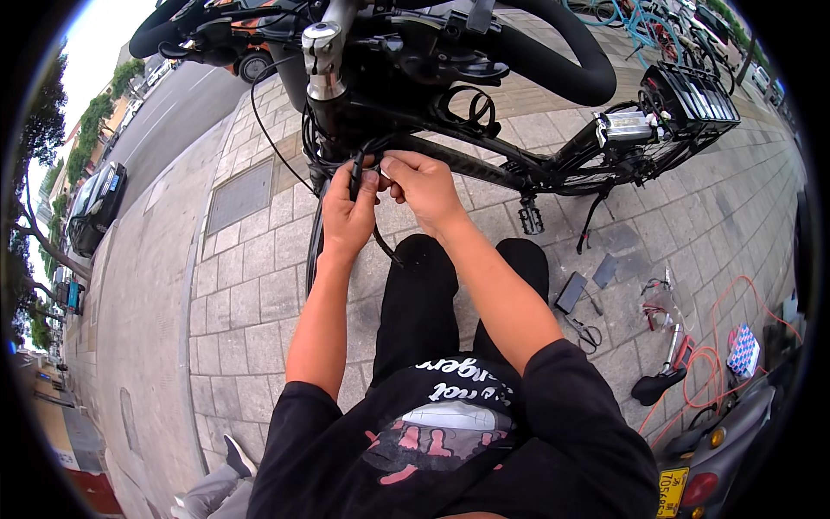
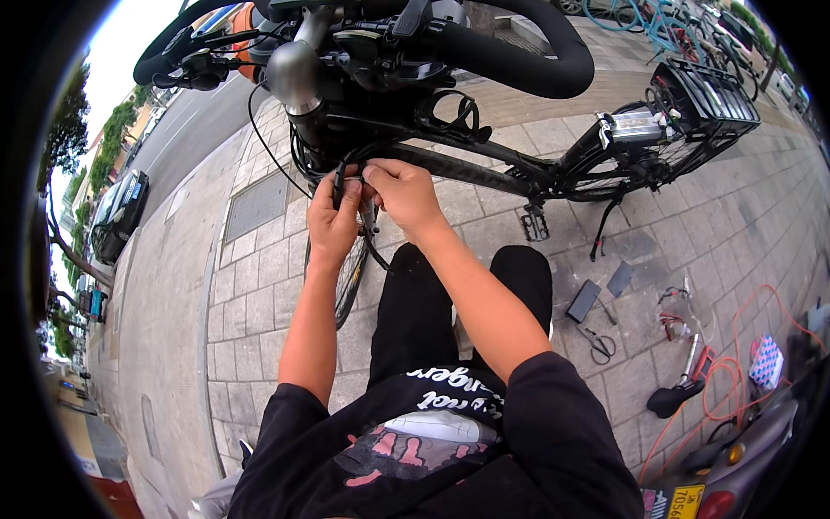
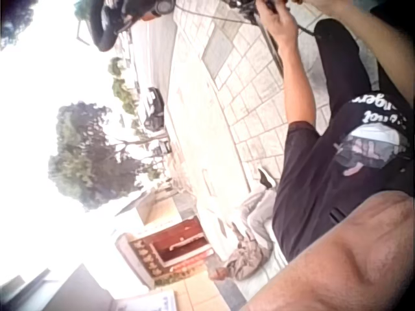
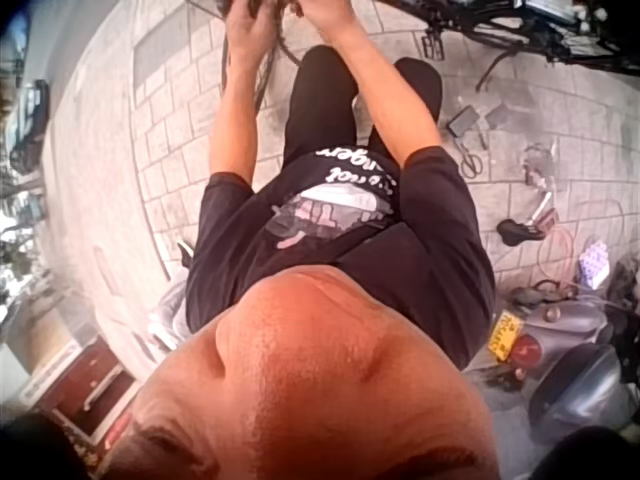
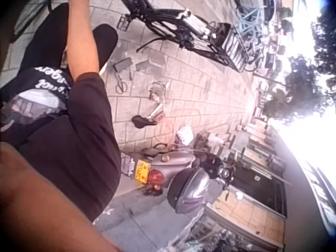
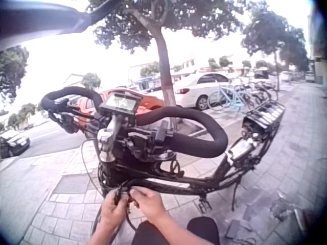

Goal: The person sits on the sidewalk and secures the electrical wiring on the front frame of a bicycle using black electrical tape. They wrap the tape around the cables near the handlebars multiple times to bundle them together.

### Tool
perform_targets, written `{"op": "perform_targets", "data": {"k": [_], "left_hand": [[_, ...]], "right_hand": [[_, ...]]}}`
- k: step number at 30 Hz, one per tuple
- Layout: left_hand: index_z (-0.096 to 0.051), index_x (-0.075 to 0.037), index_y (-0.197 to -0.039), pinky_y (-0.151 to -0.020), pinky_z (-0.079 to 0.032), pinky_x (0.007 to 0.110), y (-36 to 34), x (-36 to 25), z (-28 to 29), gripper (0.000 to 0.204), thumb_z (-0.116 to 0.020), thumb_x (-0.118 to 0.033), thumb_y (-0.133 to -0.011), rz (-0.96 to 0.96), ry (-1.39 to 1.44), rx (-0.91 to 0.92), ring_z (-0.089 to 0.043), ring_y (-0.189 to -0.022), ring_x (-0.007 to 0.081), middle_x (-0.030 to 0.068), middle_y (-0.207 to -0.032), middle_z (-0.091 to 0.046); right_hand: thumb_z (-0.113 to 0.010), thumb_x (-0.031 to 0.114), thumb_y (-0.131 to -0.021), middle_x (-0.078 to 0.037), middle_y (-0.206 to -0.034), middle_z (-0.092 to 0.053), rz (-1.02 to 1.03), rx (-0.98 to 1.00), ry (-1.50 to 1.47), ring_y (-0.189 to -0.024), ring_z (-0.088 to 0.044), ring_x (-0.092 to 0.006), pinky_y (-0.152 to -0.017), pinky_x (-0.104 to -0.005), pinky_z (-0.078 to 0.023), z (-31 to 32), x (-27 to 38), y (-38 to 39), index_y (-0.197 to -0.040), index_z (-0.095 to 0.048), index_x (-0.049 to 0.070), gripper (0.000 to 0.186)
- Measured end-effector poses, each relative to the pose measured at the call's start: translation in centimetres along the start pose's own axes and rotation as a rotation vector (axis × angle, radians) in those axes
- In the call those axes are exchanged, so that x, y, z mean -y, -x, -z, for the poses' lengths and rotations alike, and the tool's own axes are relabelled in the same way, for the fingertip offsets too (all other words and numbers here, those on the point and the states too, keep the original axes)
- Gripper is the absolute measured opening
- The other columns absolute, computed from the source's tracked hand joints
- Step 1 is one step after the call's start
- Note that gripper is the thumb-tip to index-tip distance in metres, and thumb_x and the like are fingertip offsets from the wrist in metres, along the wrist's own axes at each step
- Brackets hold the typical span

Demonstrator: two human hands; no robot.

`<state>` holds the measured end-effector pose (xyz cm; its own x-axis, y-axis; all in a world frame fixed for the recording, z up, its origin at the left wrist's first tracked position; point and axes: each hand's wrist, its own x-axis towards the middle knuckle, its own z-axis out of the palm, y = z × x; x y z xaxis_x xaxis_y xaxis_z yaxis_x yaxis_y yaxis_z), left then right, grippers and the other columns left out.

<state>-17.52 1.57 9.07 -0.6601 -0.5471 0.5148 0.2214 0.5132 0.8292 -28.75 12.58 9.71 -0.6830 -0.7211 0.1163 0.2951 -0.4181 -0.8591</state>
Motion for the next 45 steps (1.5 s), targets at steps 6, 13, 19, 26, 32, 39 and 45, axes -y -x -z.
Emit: {"op": "perform_targets", "data": {"k": [6, 13, 19, 26, 32, 39, 45], "left_hand": [[-0.06, -0.001, -0.133, -0.07, -0.052, 0.026, -0.2, 0.7, 0.0, 0.025, -0.067, -0.011, -0.11, 0.001, 0.049, 0.004, -0.065, -0.081, 0.0088, 0.0041, -0.098, -0.075], [-0.058, -0.001, -0.132, -0.073, -0.053, 0.025, -0.4, 1.1, 0.0, 0.027, -0.069, -0.004, -0.108, 0.015, 0.057, -0.013, -0.064, -0.083, 0.0077, 0.004, -0.107, -0.072], [-0.059, -0.001, -0.134, -0.09, -0.056, 0.027, -0.1, 0.7, -0.1, 0.033, -0.072, -0.001, -0.104, -0.036, -0.036, -0.051, -0.066, -0.098, 0.0093, 0.0036, -0.114, -0.072], [-0.059, -0.001, -0.135, -0.093, -0.057, 0.027, 0.0, 0.7, -0.2, 0.036, -0.074, -0.002, -0.103, -0.01, -0.019, -0.064, -0.07, -0.104, 0.0107, 0.0067, -0.118, -0.074], [-0.059, -0.001, -0.132, -0.092, -0.059, 0.029, 0.0, 0.7, -0.2, 0.033, -0.075, -0.002, -0.103, -0.013, 0.066, -0.044, -0.072, -0.102, 0.0126, 0.0081, -0.118, -0.075], [-0.06, 0.002, -0.127, -0.086, -0.062, 0.031, -0.3, 0.2, 0.0, 0.027, -0.073, -0.001, -0.104, 0.035, 0.164, -0.058, -0.071, -0.096, 0.0143, 0.0085, -0.113, -0.074], [-0.06, 0.001, -0.126, -0.084, -0.062, 0.03, -0.2, 0.3, -0.2, 0.027, -0.074, -0.001, -0.103, 0.04, 0.171, -0.069, -0.071, -0.096, 0.014, 0.0082, -0.111, -0.075]], "right_hand": [[-0.07, 0.013, -0.104, 0.002, -0.087, -0.069, -0.221, 0.277, -0.226, -0.068, -0.056, -0.0066, -0.063, -0.0241, -0.046, 2.5, -0.5, -2.2, -0.122, -0.075, 0.002, 0.022], [-0.079, 0.017, -0.096, 0.0, -0.088, -0.069, -0.058, 0.236, 0.069, -0.07, -0.058, -0.0096, -0.063, -0.0263, -0.048, 1.1, 0.2, -2.2, -0.103, -0.071, 0.003, 0.018], [-0.08, 0.025, -0.091, -0.012, -0.089, -0.07, 0.253, -0.061, 0.63, -0.079, -0.067, -0.0248, -0.074, -0.0403, -0.056, -0.9, -0.6, -1.4, -0.094, -0.07, -0.002, 0.029], [-0.073, 0.027, -0.091, -0.018, -0.101, -0.072, 0.421, -0.272, 0.846, -0.096, -0.071, -0.038, -0.084, -0.0469, -0.057, -1.5, 0.0, -0.2, -0.1, -0.075, 0.001, 0.027], [-0.073, 0.02, -0.097, -0.008, -0.09, -0.071, 0.319, -0.059, 0.562, -0.079, -0.068, -0.0225, -0.076, -0.0363, -0.056, 0.5, 0.1, -1.0, -0.108, -0.079, -0.001, 0.025], [-0.076, 0.019, -0.104, 0.001, -0.084, -0.069, -0.06, 0.164, -0.112, -0.07, -0.056, -0.0061, -0.062, -0.0245, -0.044, 2.5, -1.2, -2.9, -0.111, -0.08, -0.001, 0.021], [-0.078, 0.022, -0.101, -0.003, -0.085, -0.071, 0.232, -0.124, 0.138, -0.074, -0.061, -0.0135, -0.067, -0.0303, -0.05, 1.6, -2.2, -0.7, -0.105, -0.08, -0.001, 0.023]]}}
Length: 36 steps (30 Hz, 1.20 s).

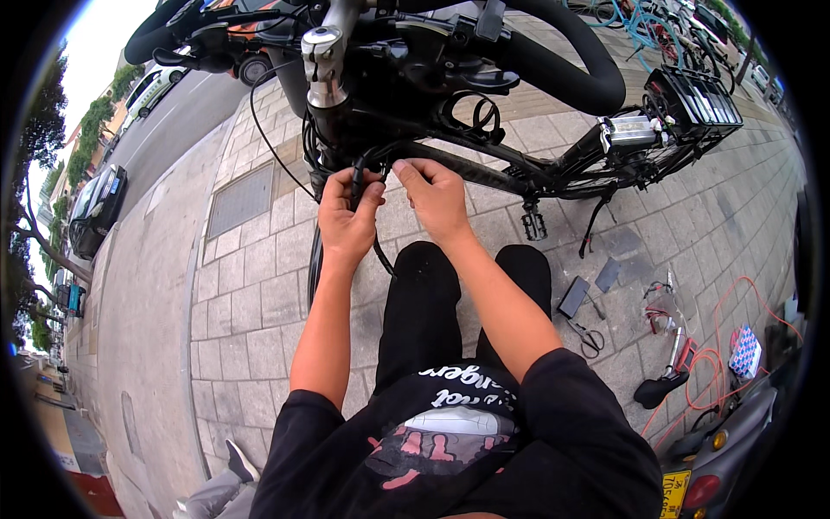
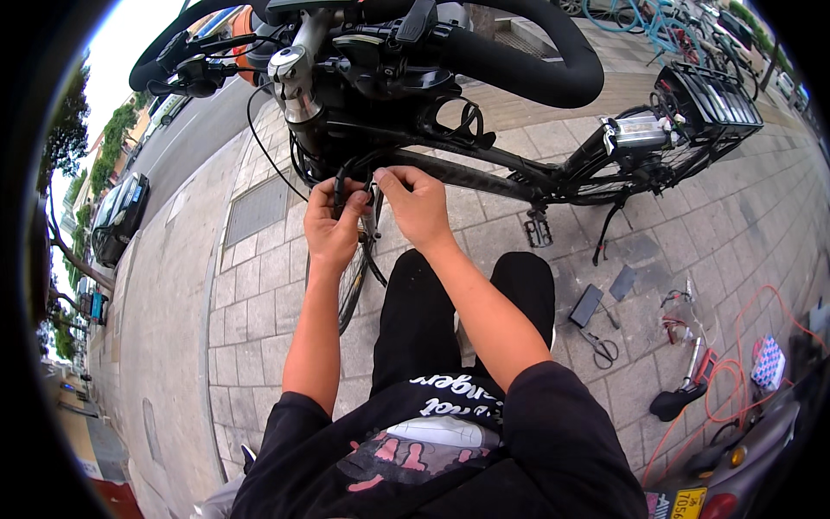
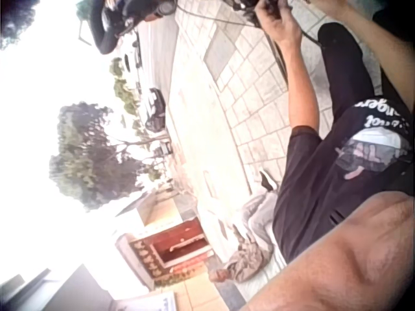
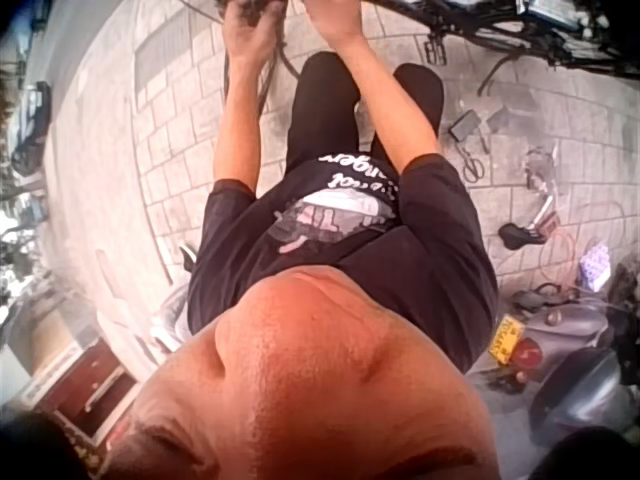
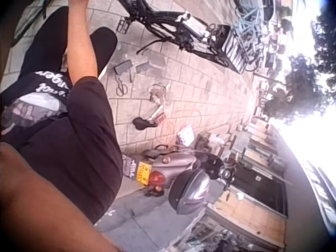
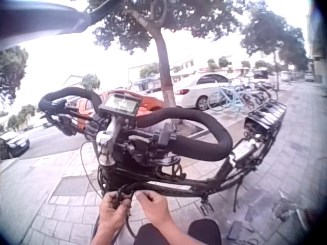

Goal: The person sits on the sidewalk and secures the electrical wiring on the front frame of a bicycle using black electrical tape. They wrap the tape around the cables near the handlebars multiple times to bundle them together.

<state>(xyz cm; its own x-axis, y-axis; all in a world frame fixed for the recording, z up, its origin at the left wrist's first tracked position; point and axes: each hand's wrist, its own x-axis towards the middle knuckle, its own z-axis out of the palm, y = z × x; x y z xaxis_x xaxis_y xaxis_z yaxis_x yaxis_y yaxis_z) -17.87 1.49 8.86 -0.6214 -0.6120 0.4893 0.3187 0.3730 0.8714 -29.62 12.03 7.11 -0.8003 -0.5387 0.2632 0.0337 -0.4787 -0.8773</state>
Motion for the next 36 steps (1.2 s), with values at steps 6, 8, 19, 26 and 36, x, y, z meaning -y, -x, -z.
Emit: {"op": "perform_targets", "data": {"k": [6, 8, 19, 26, 36], "left_hand": [[-0.061, 0.001, -0.125, -0.084, -0.06, 0.029, 0.2, 0.2, 0.2, 0.028, -0.076, -0.001, -0.102, -0.054, -0.099, -0.009, -0.071, -0.098, 0.0132, 0.008, -0.111, -0.075], [-0.061, 0.001, -0.125, -0.084, -0.06, 0.028, 0.3, -0.1, -0.1, 0.028, -0.077, -0.002, -0.102, -0.056, -0.103, -0.014, -0.071, -0.098, 0.013, 0.0077, -0.111, -0.075], [-0.068, 0.002, -0.126, -0.065, -0.052, 0.022, 2.1, -1.4, 0.2, 0.027, -0.078, -0.013, -0.104, 0.035, -0.026, -0.209, -0.064, -0.076, 0.0068, 0.0036, -0.1, -0.075], [-0.066, 0.006, -0.132, -0.063, -0.055, 0.023, 3.9, -2.8, 0.6, 0.033, -0.076, -0.009, -0.105, 0.204, 0.08, -0.257, -0.07, -0.081, 0.0112, 0.0083, -0.103, -0.075], [-0.069, 0.003, -0.121, -0.065, -0.052, 0.03, 9.7, -1.4, 2.0, 0.035, -0.064, -0.031, -0.114, 0.358, 0.379, -0.176, -0.065, -0.07, 0.017, 0.0038, -0.083, -0.066]], "right_hand": [[-0.079, 0.02, -0.096, -0.01, -0.083, -0.068, 0.305, -0.114, 0.6, -0.08, -0.066, -0.0257, -0.074, -0.0392, -0.054, -2.9, 1.8, 0.7, -0.098, -0.082, 0.003, 0.017], [-0.079, 0.019, -0.097, -0.009, -0.083, -0.071, 0.299, -0.06, 0.586, -0.078, -0.066, -0.0213, -0.073, -0.036, -0.053, -2.4, 1.0, -0.2, -0.1, -0.082, 0.001, 0.018], [-0.084, 0.016, -0.098, 0.001, -0.075, -0.067, -0.204, 0.151, -0.192, -0.066, -0.054, -0.0064, -0.06, -0.0246, -0.043, -0.6, 0.6, -1.2, -0.1, -0.082, -0.005, 0.021], [-0.085, 0.02, -0.099, 0.003, -0.075, -0.064, -0.192, 0.199, -0.163, -0.064, -0.051, -0.0058, -0.058, -0.0245, -0.04, -0.5, 0.1, -1.7, -0.104, -0.081, -0.003, 0.024], [-0.075, 0.027, -0.106, 0.001, -0.078, -0.061, -0.484, 0.074, -0.142, -0.065, -0.055, -0.0088, -0.058, -0.0256, -0.045, 5.6, -0.5, 3.7, -0.111, -0.076, -0.001, 0.029]]}}
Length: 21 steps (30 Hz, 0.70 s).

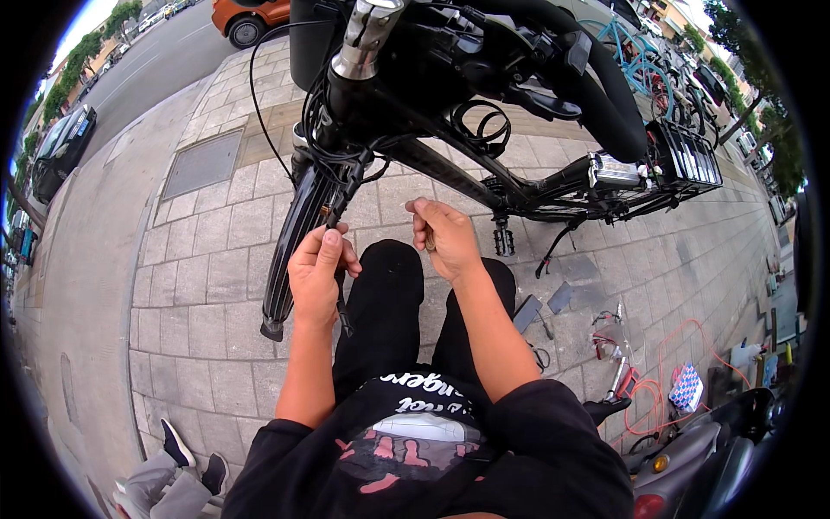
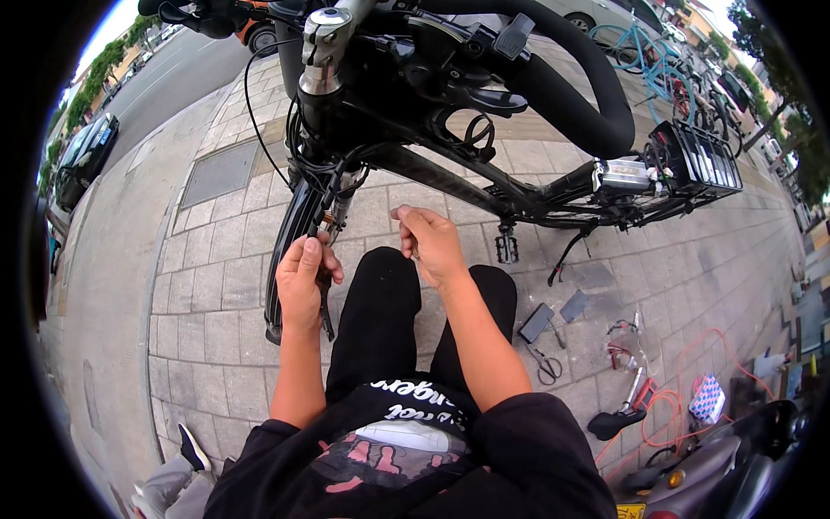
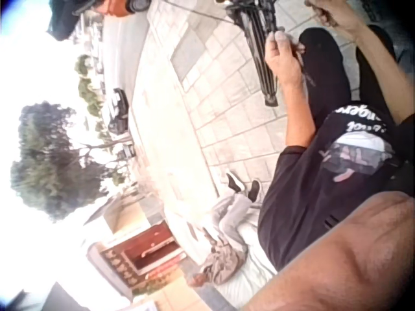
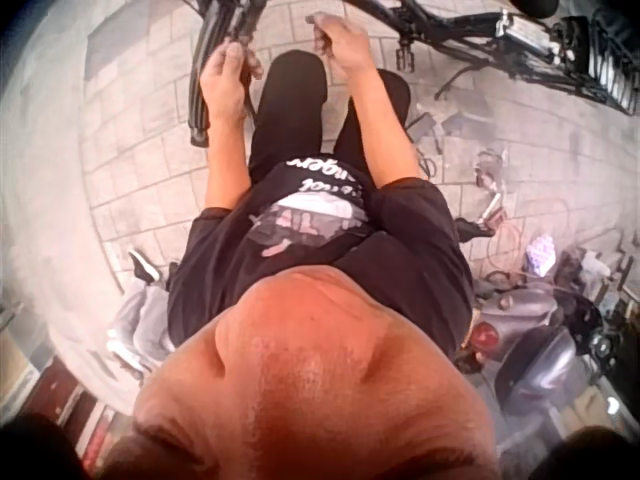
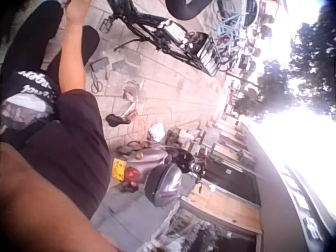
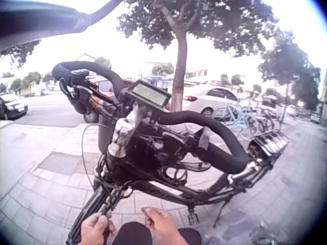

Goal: The person sits on the sidewalk and secures the electrical wiring on the front frame of a bicycle using black electrical tape. They wrap the tape around the cables near the handlebars multiple times to bundle them together.

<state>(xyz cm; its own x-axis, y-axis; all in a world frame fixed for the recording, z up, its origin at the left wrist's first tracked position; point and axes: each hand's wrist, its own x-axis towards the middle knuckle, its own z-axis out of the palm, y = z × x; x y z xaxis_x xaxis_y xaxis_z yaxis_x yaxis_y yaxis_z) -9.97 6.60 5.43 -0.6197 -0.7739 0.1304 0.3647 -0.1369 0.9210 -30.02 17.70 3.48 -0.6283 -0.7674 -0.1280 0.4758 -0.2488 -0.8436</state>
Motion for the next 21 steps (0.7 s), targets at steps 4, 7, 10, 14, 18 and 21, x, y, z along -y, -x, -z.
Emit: {"op": "perform_targets", "data": {"k": [4, 7, 10, 14, 18, 21], "left_hand": [[-0.071, 0.0, -0.122, -0.079, -0.056, 0.039, 0.8, 1.1, 0.7, 0.046, -0.056, -0.043, -0.115, 0.092, 0.582, 0.134, -0.066, -0.088, 0.0237, 0.0048, -0.095, -0.07], [-0.073, -0.005, -0.125, -0.077, -0.057, 0.037, 0.9, 2.0, 0.8, 0.041, -0.051, -0.038, -0.116, 0.321, 1.162, 0.258, -0.067, -0.089, 0.0227, 0.0029, -0.104, -0.076], [-0.064, -0.006, -0.142, -0.07, -0.056, 0.033, 1.1, 6.3, 0.7, 0.037, -0.054, -0.031, -0.117, 0.531, 1.369, 0.449, -0.067, -0.09, 0.0201, 0.0059, -0.106, -0.076], [-0.051, -0.006, -0.154, -0.068, -0.06, 0.033, -2.9, 5.8, -2.9, 0.056, -0.069, -0.035, -0.11, 0.364, 0.851, 0.376, -0.072, -0.084, 0.019, 0.0105, -0.118, -0.073], [-0.055, -0.008, -0.148, -0.065, -0.058, 0.029, -5.8, 2.2, -6.9, 0.051, -0.075, -0.029, -0.106, 0.147, 0.652, 0.209, -0.075, -0.087, 0.0178, 0.0095, -0.116, -0.074], [-0.07, -0.003, -0.129, -0.065, -0.055, 0.026, -7.0, 1.6, -7.7, 0.029, -0.074, -0.023, -0.107, -0.032, 0.427, 0.019, -0.073, -0.086, 0.0153, 0.0075, -0.109, -0.076]], "right_hand": [[-0.07, 0.027, -0.108, 0.001, -0.075, -0.058, -0.128, -0.151, -0.16, -0.063, -0.055, -0.0113, -0.057, -0.0294, -0.046, 4.0, -4.1, 2.5, -0.108, -0.07, 0.001, 0.026], [-0.069, 0.025, -0.107, 0.001, -0.075, -0.058, -0.214, -0.234, -0.175, -0.064, -0.056, -0.0122, -0.058, -0.031, -0.047, 6.0, -6.5, 4.4, -0.108, -0.07, 0.001, 0.025], [-0.069, 0.025, -0.107, 0.001, -0.076, -0.059, -0.249, -0.235, -0.178, -0.064, -0.056, -0.0126, -0.058, -0.0309, -0.047, 7.3, -8.3, 6.0, -0.109, -0.07, 0.001, 0.024], [-0.068, 0.023, -0.108, 0.0, -0.077, -0.058, -0.291, -0.321, -0.17, -0.064, -0.055, -0.0129, -0.058, -0.0311, -0.047, 9.6, -10.1, 7.4, -0.11, -0.071, 0.001, 0.022], [-0.067, 0.022, -0.107, 0.001, -0.078, -0.057, -0.295, -0.344, -0.081, -0.065, -0.055, -0.0123, -0.058, -0.0309, -0.046, 9.5, -9.5, 8.1, -0.107, -0.072, 0.002, 0.021], [-0.068, 0.024, -0.106, 0.002, -0.078, -0.057, -0.305, -0.354, -0.031, -0.064, -0.053, -0.0114, -0.058, -0.0295, -0.045, 9.5, -9.8, 7.9, -0.106, -0.073, 0.001, 0.022]]}}
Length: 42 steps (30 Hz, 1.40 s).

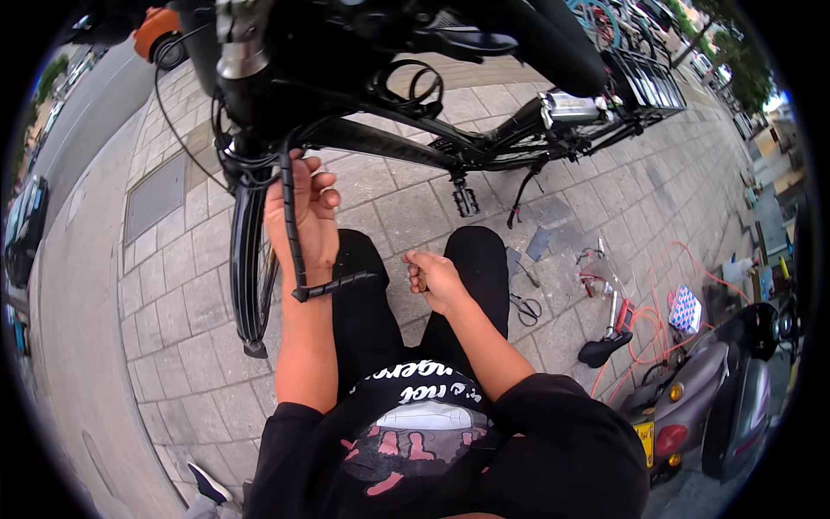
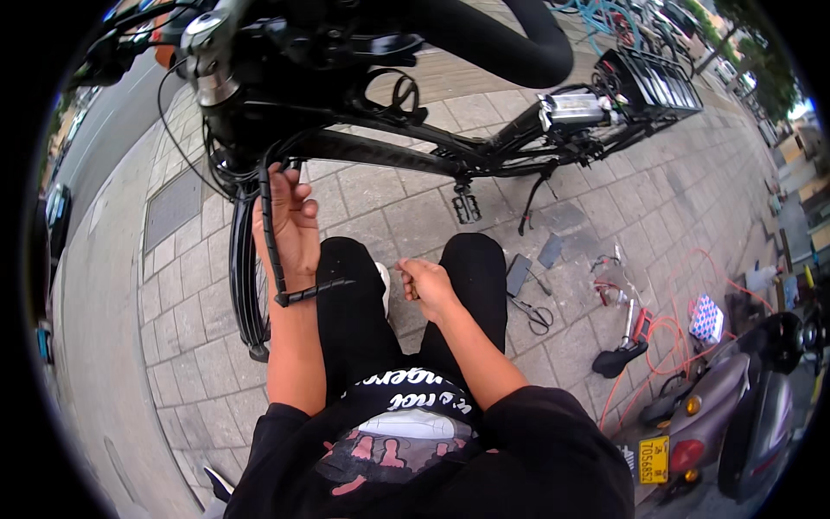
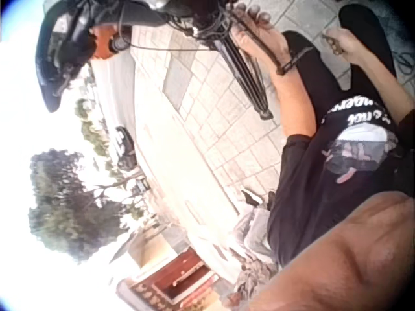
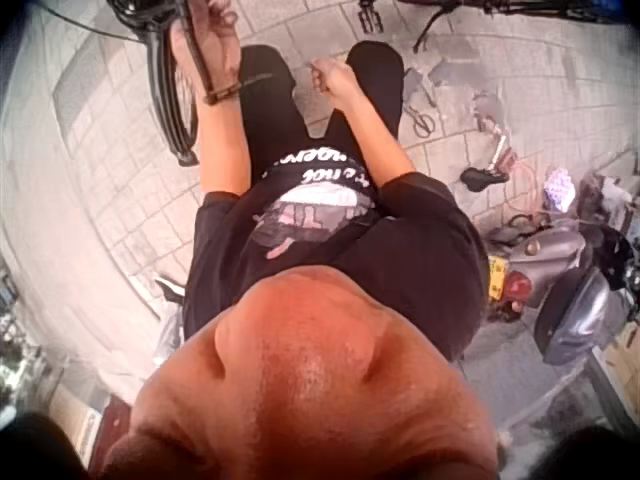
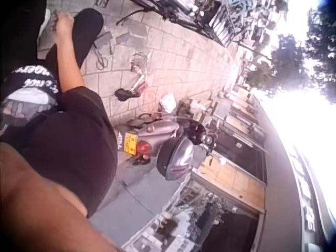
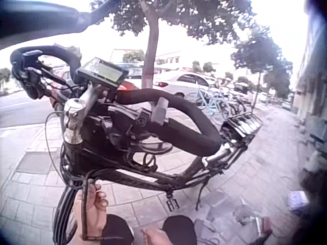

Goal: The person sits on the sidewalk and secures the electrical wiring on the front frame of a bicycle using black electrical tape. They wrap the tape around the cables near the handlebars multiple times to bundle them together.

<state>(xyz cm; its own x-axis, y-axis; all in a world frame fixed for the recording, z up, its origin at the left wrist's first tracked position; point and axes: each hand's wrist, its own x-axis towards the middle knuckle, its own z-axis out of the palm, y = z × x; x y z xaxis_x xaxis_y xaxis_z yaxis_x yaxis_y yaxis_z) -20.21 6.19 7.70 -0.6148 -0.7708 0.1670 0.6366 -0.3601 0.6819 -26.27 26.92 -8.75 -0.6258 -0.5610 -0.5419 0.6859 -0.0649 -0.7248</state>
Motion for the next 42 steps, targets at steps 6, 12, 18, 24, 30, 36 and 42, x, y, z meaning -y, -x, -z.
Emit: {"op": "perform_targets", "data": {"k": [6, 12, 18, 24, 30, 36, 42], "left_hand": [[-0.072, -0.008, -0.123, -0.061, -0.05, 0.025, -2.4, 0.8, 1.5, 0.027, -0.08, -0.024, -0.103, -0.099, -0.038, 0.024, -0.076, -0.093, 0.0163, 0.0046, -0.11, -0.077], [-0.061, -0.005, -0.146, -0.055, -0.049, 0.027, -0.4, 4.1, 4.5, 0.051, -0.072, -0.038, -0.108, 0.124, -0.04, 0.168, -0.067, -0.075, 0.0155, 0.0016, -0.099, -0.071], [-0.064, 0.003, -0.135, -0.058, -0.053, 0.028, 0.1, 9.1, 6.0, 0.036, -0.064, -0.026, -0.114, 0.251, -0.43, 0.188, -0.069, -0.075, 0.0167, 0.0076, -0.095, -0.071], [-0.065, 0.004, -0.129, -0.063, -0.053, 0.027, 0.6, 11.3, 4.7, 0.03, -0.061, -0.022, -0.115, 0.174, -0.548, 0.172, -0.065, -0.073, 0.0143, 0.0074, -0.09, -0.069], [-0.063, 0.004, -0.132, -0.065, -0.052, 0.027, 0.6, 13.2, 2.3, 0.032, -0.062, -0.024, -0.114, 0.225, -0.581, 0.187, -0.064, -0.075, 0.0144, 0.0056, -0.092, -0.066], [-0.065, 0.003, -0.13, -0.065, -0.052, 0.026, 1.2, 14.0, 1.7, 0.03, -0.062, -0.023, -0.114, 0.211, -0.689, 0.231, -0.064, -0.074, 0.0143, 0.0058, -0.091, -0.067], [-0.067, 0.004, -0.127, -0.064, -0.054, 0.026, 1.0, 14.4, 0.9, 0.029, -0.062, -0.022, -0.115, 0.208, -0.64, 0.268, -0.067, -0.073, 0.0157, 0.0085, -0.09, -0.071]], "right_hand": [[-0.07, 0.026, -0.106, 0.002, -0.079, -0.056, -0.003, -0.033, 0.001, -0.067, -0.052, -0.0106, -0.058, -0.0298, -0.044, 0.7, 0.4, 1.2, -0.108, -0.076, 0.0, 0.026], [-0.074, 0.028, -0.104, 0.002, -0.079, -0.056, 0.038, 0.007, -0.133, -0.064, -0.052, -0.0099, -0.054, -0.029, -0.043, 1.3, 0.8, 3.6, -0.106, -0.075, 0.003, 0.026], [-0.076, 0.026, -0.102, 0.004, -0.084, -0.057, 0.267, 0.139, -0.14, -0.071, -0.054, -0.0071, -0.061, -0.0262, -0.047, 2.5, 6.6, 5.8, -0.118, -0.074, 0.0, 0.03], [-0.071, 0.009, -0.099, -0.006, -0.114, -0.056, 0.722, 0.191, 0.154, -0.096, -0.058, -0.0113, -0.083, -0.0253, -0.052, 6.6, 11.1, 4.9, -0.149, -0.052, -0.007, 0.056], [-0.068, 0.007, -0.103, -0.018, -0.128, -0.065, 0.4, 0.318, -0.268, -0.108, -0.07, -0.0217, -0.093, -0.0396, -0.063, 7.0, 10.1, 2.2, -0.145, -0.049, -0.009, 0.049], [-0.062, 0.015, -0.109, -0.022, -0.12, -0.073, 0.337, 0.479, -0.684, -0.109, -0.076, -0.0335, -0.092, -0.0462, -0.065, 8.7, 11.8, 3.5, -0.135, -0.055, 0.002, 0.031], [-0.054, 0.027, -0.114, -0.023, -0.122, -0.076, 0.381, 0.529, -0.742, -0.107, -0.079, -0.0367, -0.082, -0.0477, -0.067, 10.2, 11.9, 2.8, -0.135, -0.063, 0.009, 0.03]]}}
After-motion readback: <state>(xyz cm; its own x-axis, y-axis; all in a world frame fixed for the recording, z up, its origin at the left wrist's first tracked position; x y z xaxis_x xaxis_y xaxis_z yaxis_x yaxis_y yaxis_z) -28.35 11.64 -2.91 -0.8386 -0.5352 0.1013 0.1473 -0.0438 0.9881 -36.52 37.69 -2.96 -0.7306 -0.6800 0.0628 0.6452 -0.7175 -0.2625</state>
